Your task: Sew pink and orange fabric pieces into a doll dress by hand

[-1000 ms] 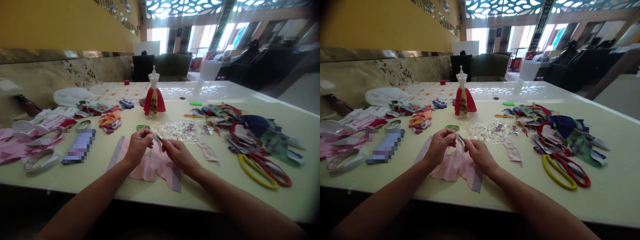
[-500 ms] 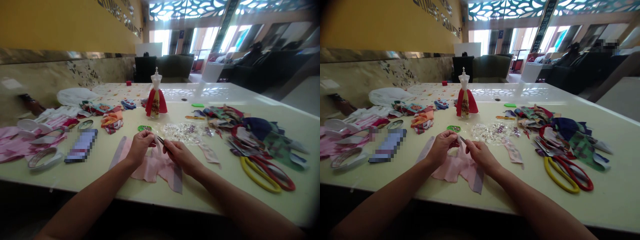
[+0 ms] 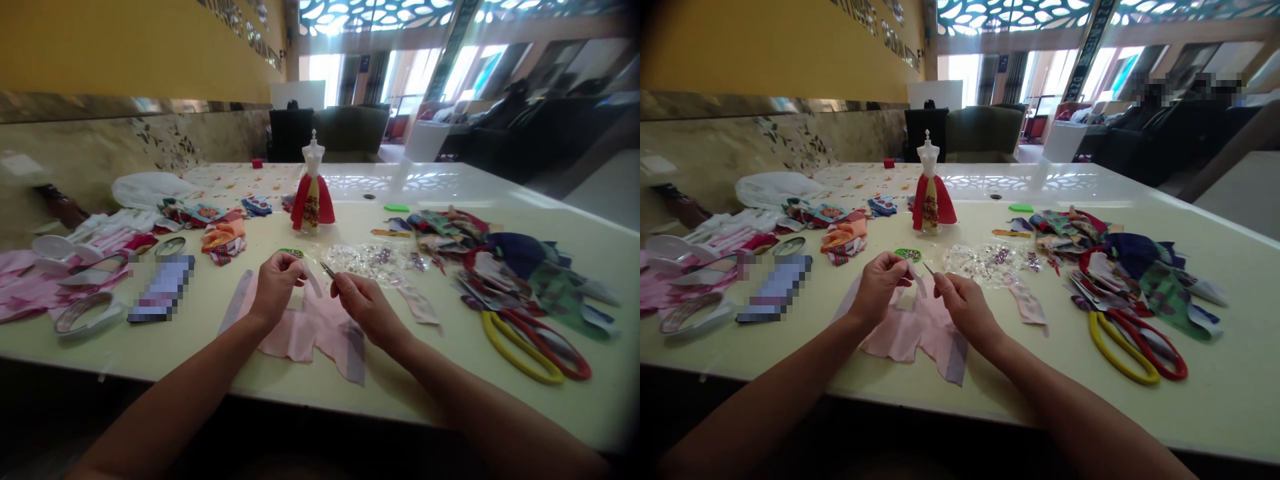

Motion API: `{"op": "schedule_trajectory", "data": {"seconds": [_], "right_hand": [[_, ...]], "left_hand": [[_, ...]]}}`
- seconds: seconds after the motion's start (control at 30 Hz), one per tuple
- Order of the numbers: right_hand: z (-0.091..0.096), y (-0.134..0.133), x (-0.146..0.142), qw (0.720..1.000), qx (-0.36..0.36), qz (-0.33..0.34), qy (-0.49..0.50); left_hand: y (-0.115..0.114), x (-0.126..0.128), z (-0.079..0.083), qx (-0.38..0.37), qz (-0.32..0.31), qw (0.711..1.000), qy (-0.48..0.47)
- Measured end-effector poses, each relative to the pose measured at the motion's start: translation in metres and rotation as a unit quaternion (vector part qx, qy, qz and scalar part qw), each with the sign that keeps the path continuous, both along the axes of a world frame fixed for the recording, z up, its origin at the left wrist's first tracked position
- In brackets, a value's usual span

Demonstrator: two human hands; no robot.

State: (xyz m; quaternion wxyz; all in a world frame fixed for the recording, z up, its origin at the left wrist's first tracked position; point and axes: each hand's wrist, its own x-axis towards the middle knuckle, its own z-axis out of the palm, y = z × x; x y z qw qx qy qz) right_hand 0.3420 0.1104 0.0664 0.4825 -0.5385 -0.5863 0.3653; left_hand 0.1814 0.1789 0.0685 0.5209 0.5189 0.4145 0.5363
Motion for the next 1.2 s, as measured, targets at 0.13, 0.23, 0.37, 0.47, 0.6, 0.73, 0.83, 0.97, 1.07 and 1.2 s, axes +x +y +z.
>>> {"op": "schedule_trajectory", "data": {"seconds": [0.13, 0.23, 0.37, 0.47, 0.6, 0.73, 0.83, 0.97, 1.07, 1.2], "right_hand": [[-0.002, 0.0, -0.003, 0.999, -0.021, 0.021, -0.016], [-0.004, 0.003, -0.002, 1.0, -0.022, -0.006, -0.013], [-0.002, 0.01, 0.007, 0.994, -0.053, -0.072, 0.06], [0.004, 0.014, 0.013, 0.985, -0.078, -0.087, 0.127], [0.009, 0.01, 0.009, 0.986, -0.074, -0.044, 0.145], [0.005, 0.002, -0.002, 0.992, -0.091, 0.025, 0.088], [0.001, 0.0, -0.005, 0.992, -0.102, 0.041, 0.063], [-0.003, 0.001, -0.005, 0.993, -0.105, 0.027, 0.037], [-0.005, 0.002, -0.004, 0.994, -0.103, 0.017, 0.032], [-0.006, 0.003, -0.005, 0.994, -0.103, 0.012, 0.038]], "left_hand": [[-0.004, 0.001, 0.0, 0.022, -0.026, 0.999, 0.015], [-0.005, 0.002, 0.0, 0.033, -0.025, 0.999, 0.025], [-0.001, -0.001, 0.002, 0.036, 0.006, 0.999, 0.034], [0.005, -0.004, 0.002, 0.03, 0.026, 0.998, 0.039], [0.007, -0.006, 0.001, 0.02, 0.022, 0.997, 0.069], [0.003, -0.004, 0.001, 0.035, 0.004, 0.996, 0.079], [-0.001, -0.001, 0.001, 0.046, -0.009, 0.996, 0.078], [-0.006, 0.002, 0.002, 0.053, -0.019, 0.995, 0.077], [-0.009, 0.003, 0.003, 0.051, -0.026, 0.996, 0.071], [-0.01, 0.004, 0.002, 0.044, -0.032, 0.997, 0.061]]}}
